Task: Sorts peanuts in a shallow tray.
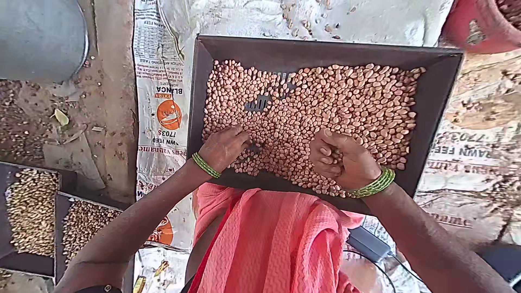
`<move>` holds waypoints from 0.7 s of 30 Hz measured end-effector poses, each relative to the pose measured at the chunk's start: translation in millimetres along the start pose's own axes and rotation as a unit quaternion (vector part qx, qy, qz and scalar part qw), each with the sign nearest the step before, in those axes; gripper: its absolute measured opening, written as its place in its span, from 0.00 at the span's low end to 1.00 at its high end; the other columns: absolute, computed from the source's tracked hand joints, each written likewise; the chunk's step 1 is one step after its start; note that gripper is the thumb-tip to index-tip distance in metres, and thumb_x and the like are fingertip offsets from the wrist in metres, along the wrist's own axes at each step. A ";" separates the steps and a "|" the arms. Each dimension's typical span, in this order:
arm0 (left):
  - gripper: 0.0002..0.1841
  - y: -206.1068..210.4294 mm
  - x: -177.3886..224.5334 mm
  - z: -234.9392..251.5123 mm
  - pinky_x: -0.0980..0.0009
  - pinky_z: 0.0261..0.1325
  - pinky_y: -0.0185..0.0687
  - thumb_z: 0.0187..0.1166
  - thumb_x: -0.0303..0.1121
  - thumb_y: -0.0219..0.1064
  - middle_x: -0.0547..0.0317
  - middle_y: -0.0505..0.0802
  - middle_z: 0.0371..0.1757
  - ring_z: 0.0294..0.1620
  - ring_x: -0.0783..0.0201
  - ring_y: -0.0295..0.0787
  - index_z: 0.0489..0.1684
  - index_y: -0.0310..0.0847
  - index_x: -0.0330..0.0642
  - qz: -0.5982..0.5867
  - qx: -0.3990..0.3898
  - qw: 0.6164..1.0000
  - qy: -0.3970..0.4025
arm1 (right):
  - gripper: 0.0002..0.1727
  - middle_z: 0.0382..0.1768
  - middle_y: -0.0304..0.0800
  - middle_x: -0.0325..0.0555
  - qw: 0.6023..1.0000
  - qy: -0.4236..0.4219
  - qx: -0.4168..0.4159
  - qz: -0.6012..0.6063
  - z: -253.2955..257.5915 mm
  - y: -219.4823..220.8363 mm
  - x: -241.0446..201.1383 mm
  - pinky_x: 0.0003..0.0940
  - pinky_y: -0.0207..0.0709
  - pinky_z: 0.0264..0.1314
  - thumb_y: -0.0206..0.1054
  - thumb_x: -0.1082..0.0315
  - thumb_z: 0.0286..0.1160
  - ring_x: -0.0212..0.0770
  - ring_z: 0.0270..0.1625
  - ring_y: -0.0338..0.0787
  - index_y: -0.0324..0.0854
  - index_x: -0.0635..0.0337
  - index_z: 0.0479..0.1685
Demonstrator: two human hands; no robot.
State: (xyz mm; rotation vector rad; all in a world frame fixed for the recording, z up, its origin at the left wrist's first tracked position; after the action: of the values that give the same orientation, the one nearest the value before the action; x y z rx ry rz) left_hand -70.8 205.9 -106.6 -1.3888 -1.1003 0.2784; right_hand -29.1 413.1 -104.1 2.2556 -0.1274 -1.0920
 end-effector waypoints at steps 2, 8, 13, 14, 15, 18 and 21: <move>0.10 4.2 4.3 0.8 0.44 0.45 0.89 0.84 0.30 0.65 0.35 0.91 0.47 0.47 0.36 0.93 0.47 0.89 0.30 0.044 0.025 0.999 0.008 | 0.28 0.13 0.66 0.25 0.999 -0.002 0.043 0.006 0.1 -3.5 2.6 0.13 0.54 0.10 0.38 0.54 0.94 0.19 0.10 0.59 0.69 0.43 0.16; 0.12 4.0 4.3 3.6 0.47 0.50 0.90 0.85 0.30 0.63 0.34 0.91 0.48 0.51 0.36 0.93 0.48 0.88 0.28 0.092 -0.025 0.995 0.006 | 0.28 0.12 0.65 0.27 0.991 0.090 0.093 -0.039 6.7 14.2 22.6 0.13 0.51 0.09 0.39 0.54 0.97 0.20 0.09 0.57 0.67 0.46 0.19; 0.09 -29.2 19.6 7.2 0.57 0.47 0.87 0.79 0.32 0.68 0.45 0.93 0.43 0.39 0.54 0.92 0.43 0.90 0.35 -0.099 -0.002 0.995 -0.026 | 0.32 0.14 0.65 0.28 0.990 0.104 0.055 -0.082 16.8 22.3 52.9 0.15 0.49 0.08 0.41 0.34 0.90 0.21 0.09 0.54 0.79 0.47 0.34; 0.10 -37.6 33.6 3.4 0.64 0.46 0.88 0.79 0.35 0.70 0.49 0.94 0.43 0.38 0.59 0.92 0.45 0.91 0.37 -0.141 0.016 0.990 0.006 | 0.35 0.15 0.68 0.29 0.991 0.098 0.046 -0.078 19.4 24.6 57.7 0.16 0.50 0.08 0.37 0.31 0.88 0.21 0.09 0.55 0.81 0.48 0.40; 0.14 -44.4 44.8 0.2 0.68 0.45 0.88 0.80 0.39 0.71 0.50 0.95 0.45 0.38 0.63 0.92 0.49 0.92 0.37 -0.165 0.024 0.986 0.030 | 0.38 0.16 0.72 0.30 0.992 0.095 0.044 -0.074 22.4 27.1 58.9 0.16 0.50 0.08 0.34 0.30 0.88 0.21 0.09 0.55 0.82 0.48 0.45; 0.16 -42.7 43.8 -6.1 0.61 0.44 0.88 0.83 0.41 0.67 0.47 0.94 0.50 0.40 0.56 0.92 0.57 0.90 0.39 -0.126 0.020 0.991 0.036 | 0.34 0.20 0.75 0.29 0.996 0.084 0.019 -0.038 23.7 33.7 49.2 0.15 0.52 0.10 0.35 0.33 0.90 0.20 0.10 0.57 0.79 0.47 0.41; 0.10 -5.2 26.8 -18.1 0.42 0.46 0.89 0.84 0.31 0.66 0.40 0.91 0.49 0.46 0.41 0.93 0.53 0.90 0.39 -0.051 -0.055 0.997 0.025 | 0.25 0.17 0.71 0.28 0.995 0.085 0.056 -0.015 13.0 26.5 23.8 0.12 0.53 0.09 0.41 0.51 0.96 0.19 0.10 0.58 0.74 0.47 0.28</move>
State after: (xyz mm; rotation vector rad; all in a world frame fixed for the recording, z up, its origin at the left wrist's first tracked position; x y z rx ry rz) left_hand -45.9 212.7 -86.4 -1.4234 -1.1557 0.1101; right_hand -18.6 377.4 -111.2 2.4460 -0.0869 -0.9230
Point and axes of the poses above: each hand's wrist, its own z-axis towards the middle knuckle, its own y-axis out of the palm, x = y × z, the point moved 8 cm from there along z, towards the middle knuckle
